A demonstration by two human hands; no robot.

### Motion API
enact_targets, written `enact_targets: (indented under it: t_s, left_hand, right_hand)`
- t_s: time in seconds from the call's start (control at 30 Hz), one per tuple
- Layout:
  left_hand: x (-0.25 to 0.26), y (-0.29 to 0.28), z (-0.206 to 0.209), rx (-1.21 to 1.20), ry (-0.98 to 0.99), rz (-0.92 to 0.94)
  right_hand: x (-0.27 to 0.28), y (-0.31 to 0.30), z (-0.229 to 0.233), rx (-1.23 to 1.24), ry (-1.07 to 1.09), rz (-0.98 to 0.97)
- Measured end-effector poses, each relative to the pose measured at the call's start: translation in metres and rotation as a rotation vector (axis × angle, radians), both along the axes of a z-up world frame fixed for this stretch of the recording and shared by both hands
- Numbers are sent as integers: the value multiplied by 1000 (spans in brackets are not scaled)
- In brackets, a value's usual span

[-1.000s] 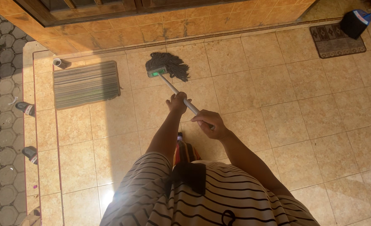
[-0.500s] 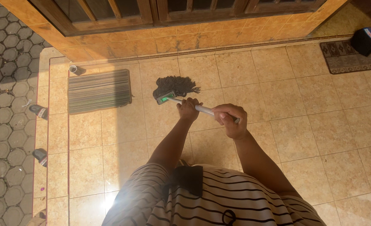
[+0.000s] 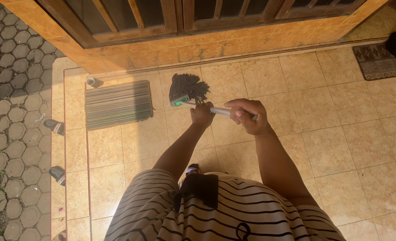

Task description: The person mops a tiled floor using a string mop, moving back and forth across the area. They briefly pause to pick up a plastic water bottle from a shoe rack and place it back before resuming mopping.

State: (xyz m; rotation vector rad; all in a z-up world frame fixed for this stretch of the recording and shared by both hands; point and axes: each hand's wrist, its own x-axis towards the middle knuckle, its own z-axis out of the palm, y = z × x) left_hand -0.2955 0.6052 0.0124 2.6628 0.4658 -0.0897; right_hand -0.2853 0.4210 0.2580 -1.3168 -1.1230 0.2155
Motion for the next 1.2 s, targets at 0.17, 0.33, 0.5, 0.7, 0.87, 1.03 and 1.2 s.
enact_targets:
  t_s: [0.17, 0.33, 0.5, 0.7, 0.87, 1.03, 1.2]
  left_hand:
    - [-11, 32, 7, -104, -104, -12]
    - [-23, 71, 5, -133, -73, -17]
    - [-30, 112, -5, -222, -32, 104]
    - [-35, 152, -31, -248, 103, 187]
    - [-44, 122, -37, -155, -232, 171]
    - [-45, 109, -16, -198, -133, 129]
    - [-24, 135, -7, -177, -157, 105]
  right_hand:
    - [3, 44, 33, 64, 92, -9]
    - [-36, 80, 13, 65, 127, -64]
    - [-56, 112, -18, -39, -62, -38]
    - [-74, 140, -53, -142, -249, 142]
    - [-50, 123, -31, -159, -144, 116]
    - [-36, 123, 17, 0, 38, 125]
    - [-51, 149, 25, 226, 153, 26]
